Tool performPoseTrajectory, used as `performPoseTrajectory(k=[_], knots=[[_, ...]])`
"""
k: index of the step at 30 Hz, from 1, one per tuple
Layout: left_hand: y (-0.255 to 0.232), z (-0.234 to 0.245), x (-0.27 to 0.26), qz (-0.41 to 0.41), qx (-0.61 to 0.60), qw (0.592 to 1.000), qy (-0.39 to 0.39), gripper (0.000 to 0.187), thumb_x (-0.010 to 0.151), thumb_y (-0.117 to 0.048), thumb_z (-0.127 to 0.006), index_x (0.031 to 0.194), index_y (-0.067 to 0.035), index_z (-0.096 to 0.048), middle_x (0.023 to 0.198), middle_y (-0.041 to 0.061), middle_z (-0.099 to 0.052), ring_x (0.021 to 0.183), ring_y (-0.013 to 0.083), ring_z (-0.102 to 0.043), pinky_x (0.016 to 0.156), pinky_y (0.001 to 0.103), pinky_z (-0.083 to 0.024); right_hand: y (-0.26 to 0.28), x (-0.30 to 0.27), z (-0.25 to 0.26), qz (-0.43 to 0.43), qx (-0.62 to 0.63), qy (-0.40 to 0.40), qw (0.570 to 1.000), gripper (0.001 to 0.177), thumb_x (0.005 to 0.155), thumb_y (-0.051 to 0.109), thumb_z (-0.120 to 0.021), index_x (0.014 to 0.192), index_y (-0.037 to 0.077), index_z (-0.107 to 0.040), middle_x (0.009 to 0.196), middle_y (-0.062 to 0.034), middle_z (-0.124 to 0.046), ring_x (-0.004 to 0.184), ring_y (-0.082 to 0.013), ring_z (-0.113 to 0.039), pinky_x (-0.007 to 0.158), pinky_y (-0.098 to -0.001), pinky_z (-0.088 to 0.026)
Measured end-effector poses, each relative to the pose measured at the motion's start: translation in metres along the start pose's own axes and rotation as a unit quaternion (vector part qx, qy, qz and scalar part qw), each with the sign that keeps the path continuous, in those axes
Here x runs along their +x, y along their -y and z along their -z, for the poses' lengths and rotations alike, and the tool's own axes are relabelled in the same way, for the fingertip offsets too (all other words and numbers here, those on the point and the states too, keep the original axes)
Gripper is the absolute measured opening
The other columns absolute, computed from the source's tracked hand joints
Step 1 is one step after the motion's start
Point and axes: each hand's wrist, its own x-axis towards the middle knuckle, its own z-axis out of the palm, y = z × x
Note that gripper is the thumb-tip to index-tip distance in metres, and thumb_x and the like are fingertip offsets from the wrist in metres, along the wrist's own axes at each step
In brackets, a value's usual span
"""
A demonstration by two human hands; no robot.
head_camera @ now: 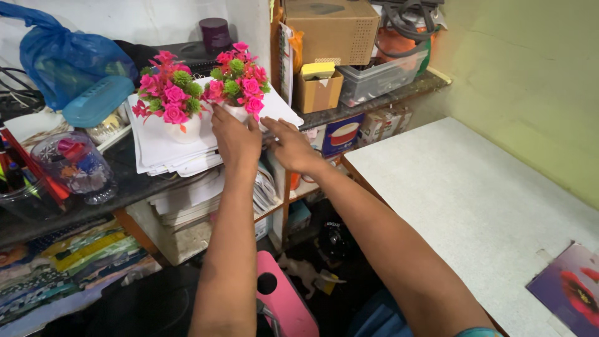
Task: The person moves a small potted plant to a nearby shelf, then wipes a white workbench surface with a tissue. They spray a liquid from a small bottle onto the surface and continue wiping with the tissue. The person handles the plant, tissue, spray bottle, and a floral mousepad during the sequence.
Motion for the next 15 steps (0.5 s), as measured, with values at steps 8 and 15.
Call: performPoseTrajectory(k=[8,15], knots=[[-0.047,0.046,-0.053,-0.026,0.036,0.997,0.057,0.059,0.092,-0.022,-0.074,0.135,0.012,-0.051,0.13,0.029,-0.057,0.119,0.0464,-0.053,0.1,0.052,-0.044,0.013,-0.023,0.014,0.013,-0.004,-0.032,0.999,0.051,0.098,0.016,-0.058,0.149,0.014,-0.052,0.16,-0.0122,-0.045,0.15,-0.0374,-0.034,0.118,-0.0503,-0.027],[-0.086,0.006,-0.136,-0.195,-0.048,0.961,0.191,0.029,0.092,-0.017,-0.064,0.117,-0.002,-0.067,0.131,0.018,-0.065,0.121,0.0406,-0.056,0.105,0.05,-0.044,-0.028,-0.159,0.035,-0.011,-0.098,-0.085,0.991,0.057,0.091,0.015,-0.062,0.145,0.001,-0.051,0.16,-0.0189,-0.043,0.154,-0.0392,-0.031,0.126,-0.0505,-0.031]])
